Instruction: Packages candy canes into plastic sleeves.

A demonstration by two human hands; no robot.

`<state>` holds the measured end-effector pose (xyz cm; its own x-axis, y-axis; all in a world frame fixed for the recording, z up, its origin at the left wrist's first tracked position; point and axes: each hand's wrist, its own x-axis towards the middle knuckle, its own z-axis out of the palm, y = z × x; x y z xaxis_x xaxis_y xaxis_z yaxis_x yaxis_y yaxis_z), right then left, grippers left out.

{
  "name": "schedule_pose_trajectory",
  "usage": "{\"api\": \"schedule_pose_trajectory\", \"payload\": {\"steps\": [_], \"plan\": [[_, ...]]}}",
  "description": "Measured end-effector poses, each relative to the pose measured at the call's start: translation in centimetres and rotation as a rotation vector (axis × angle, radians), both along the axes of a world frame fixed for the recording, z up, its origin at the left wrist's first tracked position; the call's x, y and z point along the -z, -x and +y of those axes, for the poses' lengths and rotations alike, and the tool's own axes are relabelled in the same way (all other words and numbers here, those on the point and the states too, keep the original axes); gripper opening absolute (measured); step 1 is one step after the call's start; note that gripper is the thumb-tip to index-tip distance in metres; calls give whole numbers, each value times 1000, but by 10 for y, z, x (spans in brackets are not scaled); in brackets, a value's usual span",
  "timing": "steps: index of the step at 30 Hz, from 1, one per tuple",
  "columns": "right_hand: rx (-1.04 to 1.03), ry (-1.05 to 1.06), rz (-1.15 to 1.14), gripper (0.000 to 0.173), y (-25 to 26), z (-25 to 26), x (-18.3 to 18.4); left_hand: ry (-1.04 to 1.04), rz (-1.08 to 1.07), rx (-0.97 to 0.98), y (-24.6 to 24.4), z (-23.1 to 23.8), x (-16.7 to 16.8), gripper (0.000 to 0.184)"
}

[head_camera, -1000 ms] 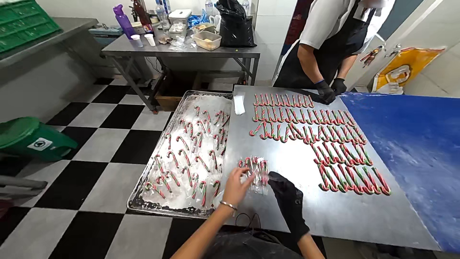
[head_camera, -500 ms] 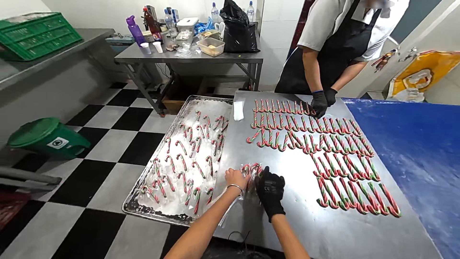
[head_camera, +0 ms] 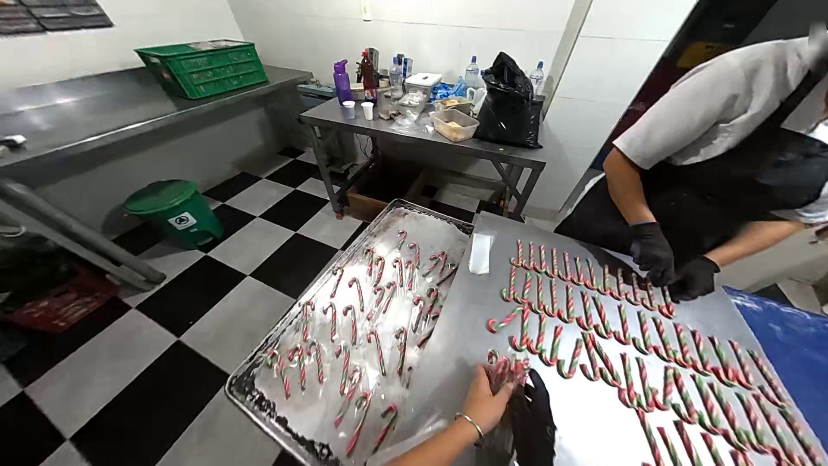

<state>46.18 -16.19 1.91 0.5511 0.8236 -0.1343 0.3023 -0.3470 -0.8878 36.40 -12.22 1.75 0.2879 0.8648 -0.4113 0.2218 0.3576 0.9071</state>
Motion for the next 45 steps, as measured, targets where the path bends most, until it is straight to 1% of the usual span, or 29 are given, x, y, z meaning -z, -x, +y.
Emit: {"api": "schedule_pose_trajectory", "payload": {"steps": [3,4,5,6,8,10,12,13,15,18,20,22,25,27,28,30,32,34,35,37,38,40,42,44,45], "plan": [[1,-162,163,54,32,36,-30,-28,-100,-53,32,33,-26,65],[-28,-166,230,56,50,53,-43,-27,-111,-86,51,49,-35,64],[-55,-158,259,58,71,74,-48,-24,-95,-117,74,70,-41,64],[-91,-147,264,58,92,100,-41,-9,-48,-140,100,93,-41,66],[-170,-106,313,58,137,157,-4,42,92,-174,153,146,-26,69],[-226,5,342,55,177,215,38,109,254,-156,199,204,4,70],[-250,104,311,55,209,273,66,140,346,-123,231,262,37,70],[-250,125,275,55,219,300,77,138,360,-120,241,290,48,69],[-281,170,109,56,226,352,90,123,378,-119,253,343,61,68],[-326,242,-115,60,212,406,92,66,411,-157,269,400,74,62],[-317,208,-208,61,200,426,97,-1,438,-186,284,421,84,57],[-337,162,-374,60,192,436,107,-78,455,-200,300,431,91,53],[-475,23,-700,54,187,455,133,-218,529,-222,319,429,102,56],[-629,85,-826,55,190,466,142,-353,637,-235,324,425,112,63],[-673,145,-852,59,189,473,145,-441,708,-189,326,423,117,67],[-664,239,-907,64,184,487,151,-601,798,10,324,419,129,74],[-619,293,-930,64,178,497,152,-684,817,250,316,424,139,72],[-555,303,-924,61,176,502,147,-675,835,427,305,440,146,71],[-512,293,-903,60,176,502,143,-660,839,464,300,452,146,70],[-427,214,-881,61,175,488,134,-656,859,463,294,478,146,68],[-405,159,-886,61,172,473,129,-670,877,443,294,490,149,66],[-427,85,-899,64,165,429,111,-666,912,417,296,509,151,66],[-423,28,-891,62,157,376,88,-671,928,371,295,517,142,70],[-393,-1,-836,58,145,310,61,-742,877,297,283,499,116,76],[-359,1,-798,54,138,275,47,-803,830,285,273,477,101,77]]}}
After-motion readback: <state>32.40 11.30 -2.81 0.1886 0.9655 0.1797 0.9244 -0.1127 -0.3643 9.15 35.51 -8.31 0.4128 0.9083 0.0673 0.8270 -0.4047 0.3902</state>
